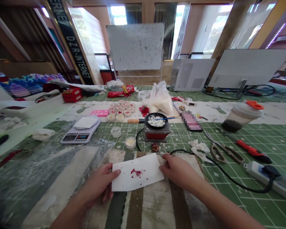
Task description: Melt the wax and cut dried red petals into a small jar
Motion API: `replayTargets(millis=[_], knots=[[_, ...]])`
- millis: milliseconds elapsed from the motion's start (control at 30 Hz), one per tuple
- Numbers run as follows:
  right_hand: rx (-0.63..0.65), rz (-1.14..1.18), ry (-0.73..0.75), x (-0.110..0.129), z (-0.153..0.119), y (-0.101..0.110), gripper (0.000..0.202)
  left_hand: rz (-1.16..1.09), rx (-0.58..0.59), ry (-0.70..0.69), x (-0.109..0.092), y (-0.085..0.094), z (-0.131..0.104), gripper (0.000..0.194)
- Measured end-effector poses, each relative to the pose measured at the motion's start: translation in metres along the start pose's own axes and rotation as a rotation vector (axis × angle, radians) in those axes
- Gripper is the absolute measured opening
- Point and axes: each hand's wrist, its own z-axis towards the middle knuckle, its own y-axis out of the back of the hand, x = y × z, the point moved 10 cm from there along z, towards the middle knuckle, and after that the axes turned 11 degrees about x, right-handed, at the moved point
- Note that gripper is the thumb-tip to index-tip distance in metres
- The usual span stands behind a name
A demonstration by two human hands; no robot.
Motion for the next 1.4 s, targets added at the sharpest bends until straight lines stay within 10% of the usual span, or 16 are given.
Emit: replayTargets(millis=[333, 833, 1400], knots=[[-0.016, 0.145, 0.096, 0.022, 0.014, 0.002, 0.021, -0.183, 0.091, -0.034, 0.006, -0.01, -0.008, 0.031], [-0.033, 0.451, 0.222, 0.035, 0.005, -0.005, 0.054, -0.274, 0.13, -0.043, 0.004, -0.011, -0.017, 0.037], [-0.169, 0.119, 0.329, 0.107, 0.034, 0.071, 0.026, -0.21, 0.053, -0.136, -0.072, 0.061, -0.012, 0.016]])
